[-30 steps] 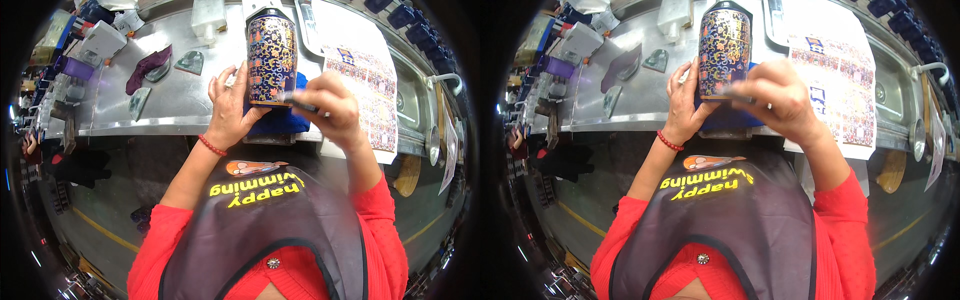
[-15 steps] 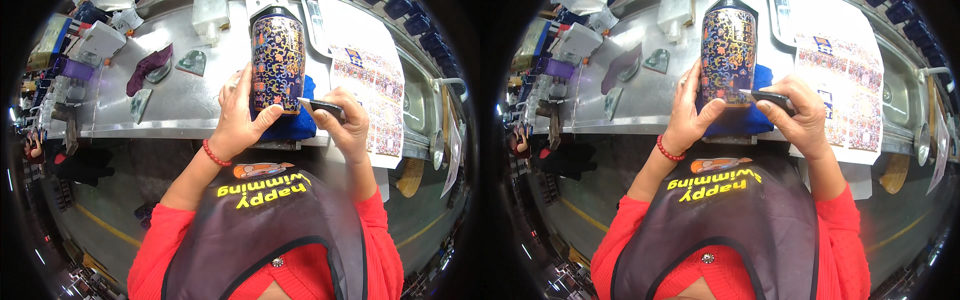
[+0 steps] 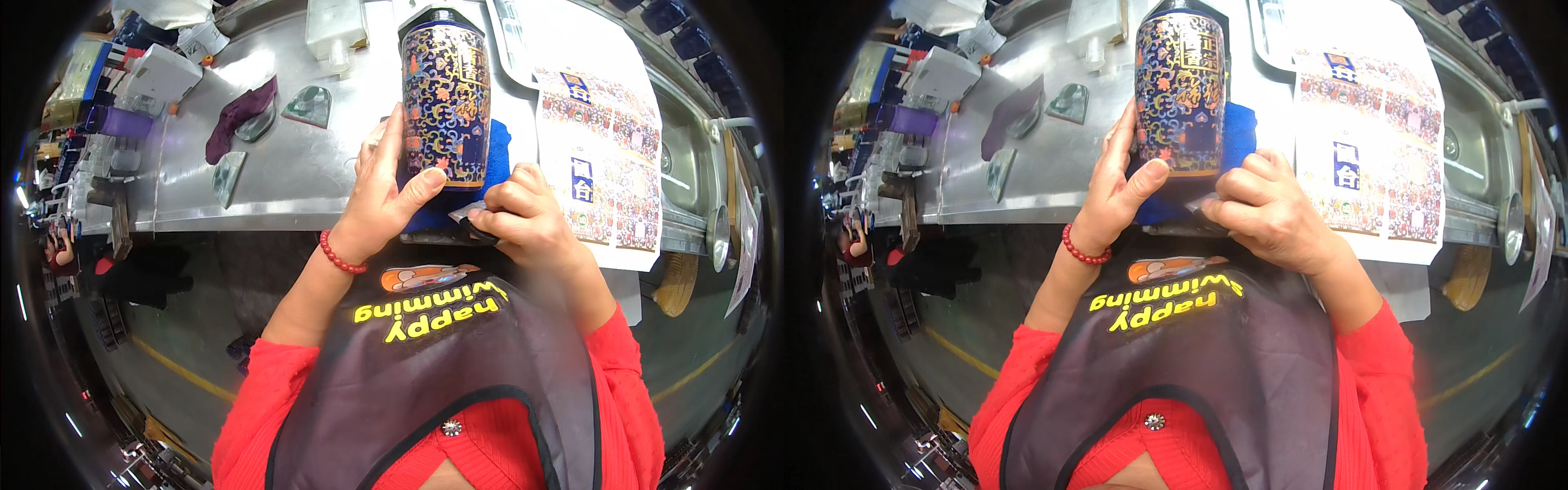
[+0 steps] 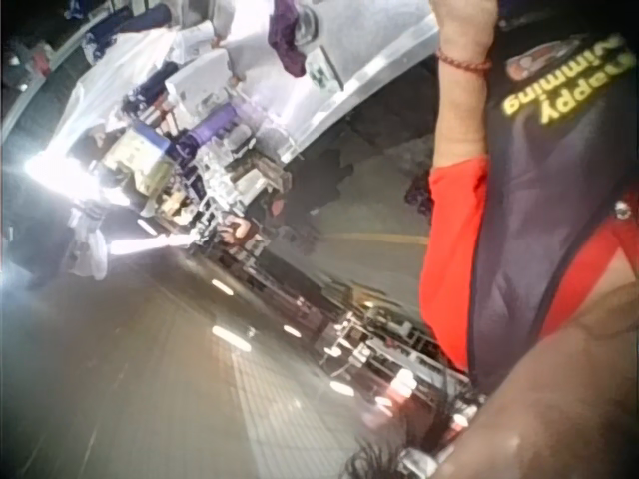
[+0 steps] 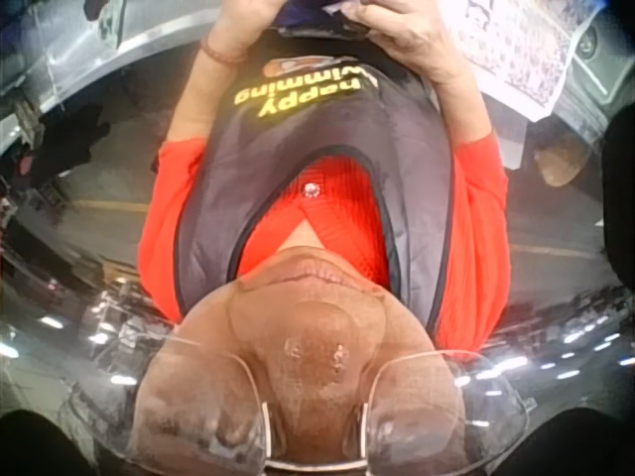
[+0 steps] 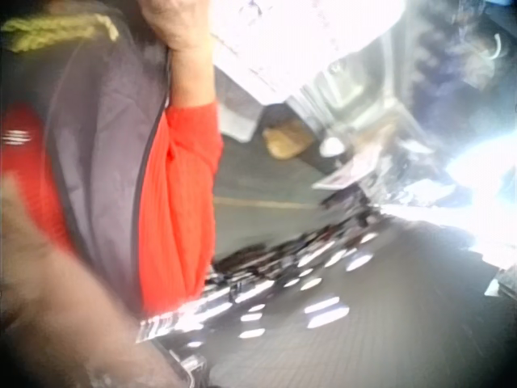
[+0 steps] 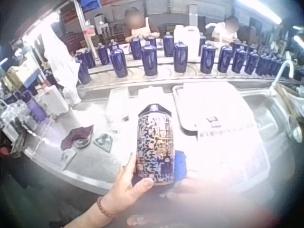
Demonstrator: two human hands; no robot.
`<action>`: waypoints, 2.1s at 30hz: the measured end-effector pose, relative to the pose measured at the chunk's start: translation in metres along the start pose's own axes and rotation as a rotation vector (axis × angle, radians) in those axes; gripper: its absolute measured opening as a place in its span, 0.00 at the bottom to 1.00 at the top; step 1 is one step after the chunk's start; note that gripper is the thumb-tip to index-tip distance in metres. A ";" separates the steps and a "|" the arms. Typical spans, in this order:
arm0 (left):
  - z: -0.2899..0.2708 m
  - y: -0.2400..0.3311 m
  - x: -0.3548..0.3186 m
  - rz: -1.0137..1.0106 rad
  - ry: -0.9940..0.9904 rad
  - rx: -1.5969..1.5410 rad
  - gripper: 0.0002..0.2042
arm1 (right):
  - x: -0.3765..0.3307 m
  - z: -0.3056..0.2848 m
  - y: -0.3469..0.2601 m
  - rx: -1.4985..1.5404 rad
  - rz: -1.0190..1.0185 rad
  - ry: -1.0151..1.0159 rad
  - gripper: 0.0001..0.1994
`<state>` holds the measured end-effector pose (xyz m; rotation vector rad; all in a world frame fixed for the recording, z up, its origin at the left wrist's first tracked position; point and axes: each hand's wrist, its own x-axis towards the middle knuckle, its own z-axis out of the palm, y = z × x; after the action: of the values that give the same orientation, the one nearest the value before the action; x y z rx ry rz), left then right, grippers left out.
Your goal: The person applies a decorative sticker to a blue ceramic bottle, smoothing it with fingers and a small tool to remove bubbles and ensure adhesion. The person rotates the bottle to align and press the sticker around the curved surface.
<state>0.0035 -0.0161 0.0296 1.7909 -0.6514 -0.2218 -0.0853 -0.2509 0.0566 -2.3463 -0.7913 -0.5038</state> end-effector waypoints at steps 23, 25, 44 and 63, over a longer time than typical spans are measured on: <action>-0.003 -0.007 0.002 0.144 0.015 0.201 0.48 | 0.006 -0.003 0.004 0.142 0.252 0.231 0.12; -0.004 -0.008 0.001 0.117 0.001 0.155 0.48 | 0.004 -0.002 0.003 0.173 0.300 0.246 0.12; 0.000 0.002 -0.016 0.515 0.151 0.660 0.27 | -0.007 0.010 0.005 0.370 0.595 0.437 0.09; 0.003 -0.012 -0.053 0.455 0.135 0.607 0.29 | 0.007 0.019 0.001 0.552 0.661 0.372 0.12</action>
<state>-0.0379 0.0116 0.0081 2.1361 -1.0832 0.4473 -0.0762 -0.2368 0.0458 -1.7716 0.0449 -0.3503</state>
